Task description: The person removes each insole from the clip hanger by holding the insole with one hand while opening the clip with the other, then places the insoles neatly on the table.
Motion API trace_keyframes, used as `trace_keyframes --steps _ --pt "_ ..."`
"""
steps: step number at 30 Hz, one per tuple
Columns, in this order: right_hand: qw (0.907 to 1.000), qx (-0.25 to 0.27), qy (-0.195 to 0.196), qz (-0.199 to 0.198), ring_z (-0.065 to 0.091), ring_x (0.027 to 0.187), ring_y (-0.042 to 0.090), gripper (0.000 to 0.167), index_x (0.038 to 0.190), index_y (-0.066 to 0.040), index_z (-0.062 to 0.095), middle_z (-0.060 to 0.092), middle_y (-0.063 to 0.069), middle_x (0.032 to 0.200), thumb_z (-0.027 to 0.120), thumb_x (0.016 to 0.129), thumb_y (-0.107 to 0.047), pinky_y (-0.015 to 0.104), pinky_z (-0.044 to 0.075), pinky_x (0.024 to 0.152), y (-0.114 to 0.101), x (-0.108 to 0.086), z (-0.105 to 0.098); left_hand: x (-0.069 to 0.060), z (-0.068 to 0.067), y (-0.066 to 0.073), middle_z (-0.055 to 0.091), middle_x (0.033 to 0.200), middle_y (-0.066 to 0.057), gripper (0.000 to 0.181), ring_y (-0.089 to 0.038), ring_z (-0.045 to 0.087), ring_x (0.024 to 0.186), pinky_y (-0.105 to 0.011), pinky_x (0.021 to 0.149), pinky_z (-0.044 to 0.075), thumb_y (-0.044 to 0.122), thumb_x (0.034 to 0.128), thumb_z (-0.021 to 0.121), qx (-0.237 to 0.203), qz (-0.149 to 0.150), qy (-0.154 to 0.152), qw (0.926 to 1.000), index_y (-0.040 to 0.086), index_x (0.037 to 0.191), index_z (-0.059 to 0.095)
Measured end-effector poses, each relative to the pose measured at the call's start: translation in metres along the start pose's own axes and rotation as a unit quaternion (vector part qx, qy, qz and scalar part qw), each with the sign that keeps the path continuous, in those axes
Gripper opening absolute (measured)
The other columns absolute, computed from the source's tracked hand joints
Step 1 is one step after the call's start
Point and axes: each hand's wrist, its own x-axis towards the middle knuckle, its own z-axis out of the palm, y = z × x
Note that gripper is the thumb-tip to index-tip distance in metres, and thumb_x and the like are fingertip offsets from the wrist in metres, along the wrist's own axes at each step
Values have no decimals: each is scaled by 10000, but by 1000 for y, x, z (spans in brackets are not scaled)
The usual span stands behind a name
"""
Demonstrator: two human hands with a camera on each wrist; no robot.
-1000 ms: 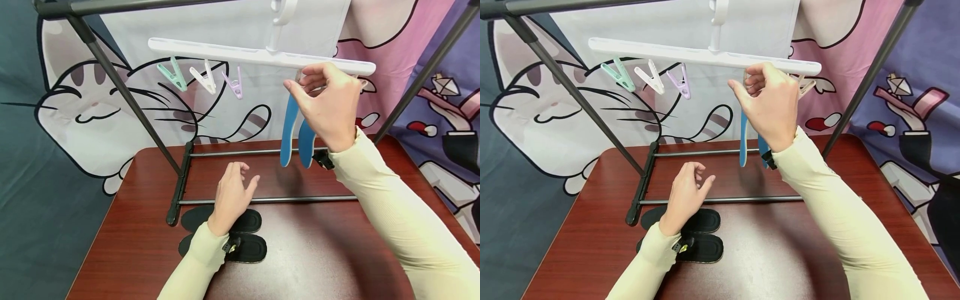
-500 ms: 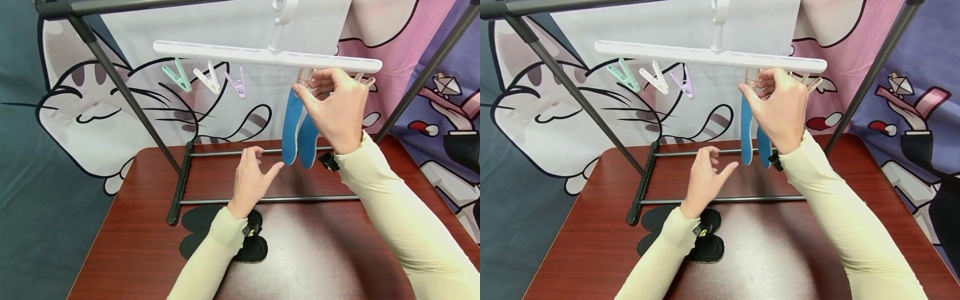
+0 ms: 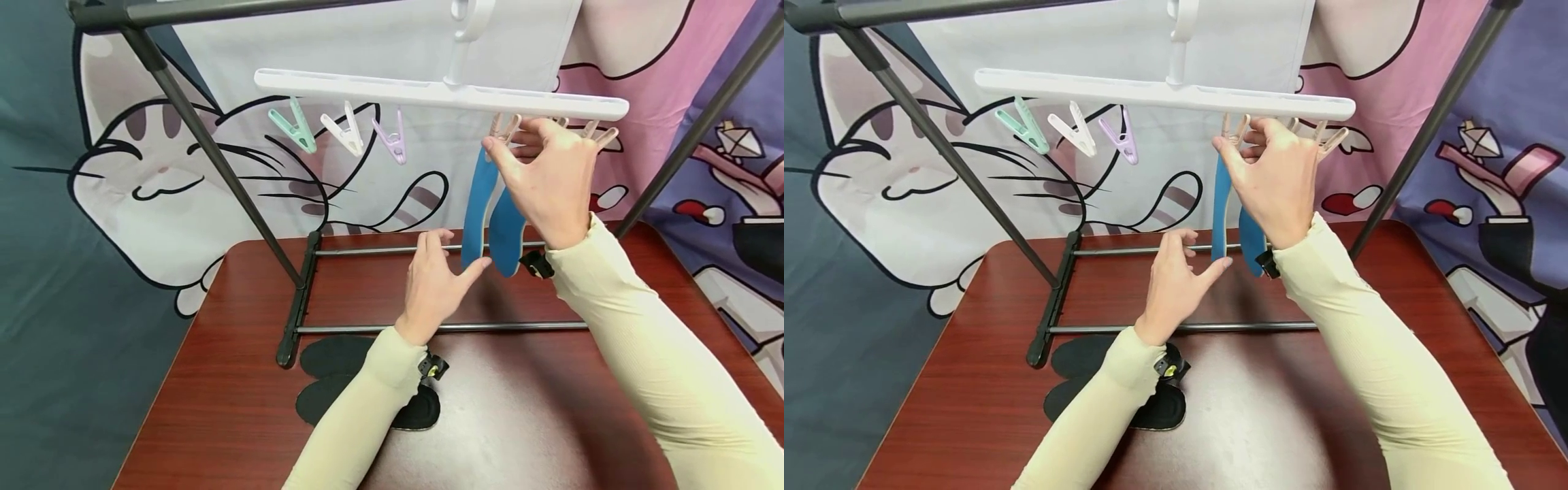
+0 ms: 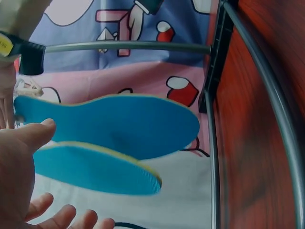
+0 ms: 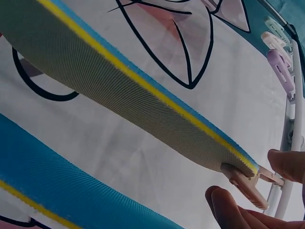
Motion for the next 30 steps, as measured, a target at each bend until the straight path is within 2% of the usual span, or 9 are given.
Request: trace_keyframes --steps 2,5,8,11,17,20,23,26,30 --pt "10000 -47 17 -66 753 847 249 440 1110 -48 762 763 101 976 793 847 -398 67 463 744 0 1 1 2 4 3 559 1162 -60 658 -143 581 898 -258 742 495 519 821 780 5 42 -18 10000 73 1231 523" --pt "9998 -89 34 -159 753 836 246 408 1080 -59 774 766 89 949 781 857 -400 135 473 794 0 3 2 4 8 7 553 1149 -55 671 -133 575 879 -250 728 491 503 814 794 53 114 -15 9999 66 1242 519" --pt "9996 -146 31 -233 754 819 228 399 1054 -50 780 769 75 922 767 868 -403 156 466 773 0 5 4 6 12 9 541 1132 -54 683 -130 570 858 -241 713 488 490 806 806 235 198 -18 9995 64 1250 510" --pt "9996 -119 34 -253 753 806 214 400 1027 -30 780 769 83 903 754 878 -400 109 428 731 1 5 5 7 16 9 533 1128 -56 697 -128 577 865 -232 703 495 473 796 820 396 213 -24 9990 72 1266 499" --pt "9993 -155 143 -304 752 786 227 418 972 7 776 765 116 883 724 898 -402 86 404 722 2 4 7 7 23 9 533 1140 -73 705 -152 595 896 -256 718 515 409 779 853 623 229 72 9978 80 1283 486" --pt "9993 -194 164 -263 752 782 225 425 964 7 778 767 105 882 716 900 -409 70 399 686 1 4 7 7 26 8 537 1125 -67 660 -160 595 882 -288 723 521 352 781 861 693 273 202 9970 79 1259 496" --pt "9995 -139 191 -188 751 780 242 406 955 0 780 766 101 877 727 894 -398 115 428 740 1 3 6 7 27 6 555 1111 -58 589 -161 611 889 -310 724 533 292 805 840 709 316 284 9966 83 1243 506" --pt "9995 -59 228 -197 748 770 260 368 949 2 778 766 105 868 740 891 -359 140 434 738 0 3 7 6 27 5 574 1096 -52 508 -156 630 883 -314 713 534 212 838 792 681 347 311 9966 87 1243 512" --pt "9993 2 265 -261 744 757 258 333 936 9 775 765 104 854 742 893 -319 94 393 683 0 2 8 6 26 4 593 1091 -54 439 -165 649 893 -322 715 534 102 848 722 686 422 323 9962 83 1240 525"
